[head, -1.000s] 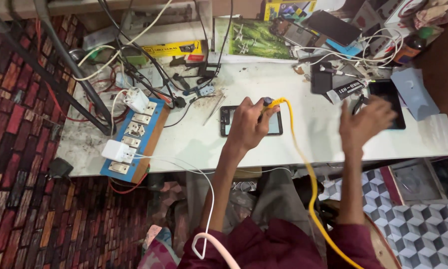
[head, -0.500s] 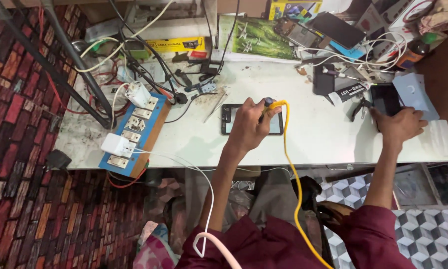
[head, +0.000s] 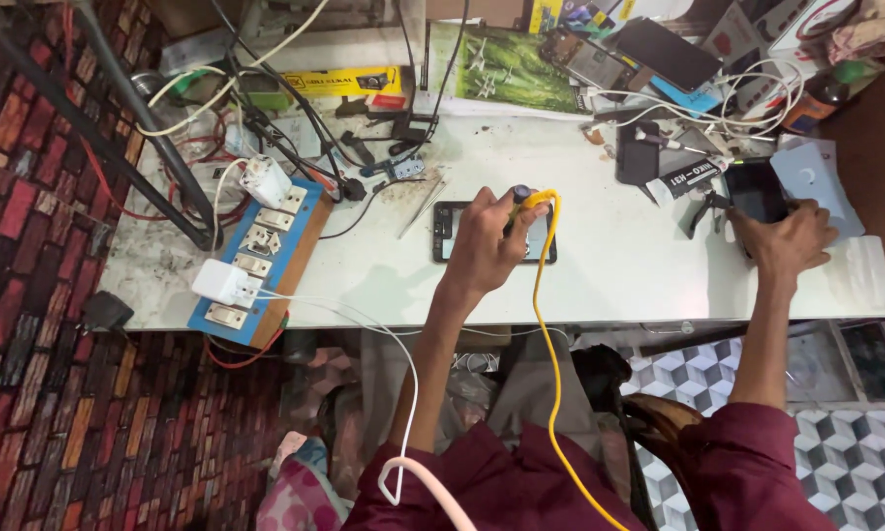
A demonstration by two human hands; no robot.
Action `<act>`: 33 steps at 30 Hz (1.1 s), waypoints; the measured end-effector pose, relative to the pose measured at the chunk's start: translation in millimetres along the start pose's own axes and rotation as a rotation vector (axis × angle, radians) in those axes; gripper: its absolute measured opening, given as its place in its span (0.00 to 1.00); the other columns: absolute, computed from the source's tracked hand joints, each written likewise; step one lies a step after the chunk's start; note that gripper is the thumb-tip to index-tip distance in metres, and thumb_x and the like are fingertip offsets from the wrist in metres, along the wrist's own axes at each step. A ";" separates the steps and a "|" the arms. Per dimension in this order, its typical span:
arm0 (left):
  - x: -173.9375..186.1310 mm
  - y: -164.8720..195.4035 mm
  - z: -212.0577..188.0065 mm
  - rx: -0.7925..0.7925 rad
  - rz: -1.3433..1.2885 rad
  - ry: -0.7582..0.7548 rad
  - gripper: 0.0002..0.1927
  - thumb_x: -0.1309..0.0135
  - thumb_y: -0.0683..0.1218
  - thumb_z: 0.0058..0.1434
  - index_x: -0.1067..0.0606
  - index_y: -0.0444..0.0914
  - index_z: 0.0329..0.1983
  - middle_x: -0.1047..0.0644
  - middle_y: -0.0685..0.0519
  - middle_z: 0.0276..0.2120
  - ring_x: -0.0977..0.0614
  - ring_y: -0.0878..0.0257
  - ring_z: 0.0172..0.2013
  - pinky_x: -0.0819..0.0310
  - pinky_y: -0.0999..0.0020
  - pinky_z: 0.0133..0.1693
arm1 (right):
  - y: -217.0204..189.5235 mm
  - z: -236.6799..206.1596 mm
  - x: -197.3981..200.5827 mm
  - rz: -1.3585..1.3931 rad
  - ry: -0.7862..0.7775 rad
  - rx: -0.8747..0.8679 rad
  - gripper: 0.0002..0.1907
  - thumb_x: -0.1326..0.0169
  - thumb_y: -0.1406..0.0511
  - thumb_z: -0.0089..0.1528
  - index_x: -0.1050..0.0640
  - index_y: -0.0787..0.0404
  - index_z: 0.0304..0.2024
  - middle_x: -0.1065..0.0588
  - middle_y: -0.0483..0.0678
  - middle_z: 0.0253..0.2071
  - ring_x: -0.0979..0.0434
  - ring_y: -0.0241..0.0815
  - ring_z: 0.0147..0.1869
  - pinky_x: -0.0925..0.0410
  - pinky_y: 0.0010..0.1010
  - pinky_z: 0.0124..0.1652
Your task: The person uses a soldering iron and a small tool to work on a disassembled tablet's internal circuit board. They repeatedly apply the soldering iron to various points on the board while holding the device steady.
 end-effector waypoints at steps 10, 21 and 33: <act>-1.2 -0.6 0.6 0.017 0.007 -0.012 0.17 0.48 0.53 0.69 0.19 0.35 0.44 0.27 0.44 0.22 0.32 0.53 0.29 0.35 0.56 0.33 | 2.1 -43.7 35.9 0.090 0.292 0.334 0.33 0.25 0.57 0.53 0.25 0.70 0.51 0.32 0.63 0.56 0.38 0.65 0.62 0.44 0.56 0.62; -1.9 4.7 6.6 0.024 0.045 -0.021 0.17 0.49 0.53 0.70 0.20 0.35 0.42 0.25 0.42 0.24 0.30 0.51 0.30 0.34 0.55 0.35 | -122.3 -283.4 -10.2 0.210 -0.285 0.975 0.07 0.40 0.66 0.52 0.24 0.58 0.20 0.26 0.51 0.24 0.25 0.54 0.32 0.31 0.47 0.33; -1.6 29.6 18.0 -0.079 0.115 -0.058 0.12 0.48 0.49 0.69 0.23 0.35 0.40 0.23 0.39 0.28 0.26 0.39 0.31 0.33 0.47 0.36 | -192.0 -297.2 23.4 1.137 -0.574 0.381 0.15 0.59 0.61 0.73 0.28 0.68 0.50 0.21 0.48 0.29 0.21 0.39 0.33 0.28 0.31 0.37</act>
Point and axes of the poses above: each hand's wrist, its own z-axis towards the middle knuckle, its own x-axis out of the back of the hand, y = z × x, the point moved 10 cm from there along z, towards the middle knuckle
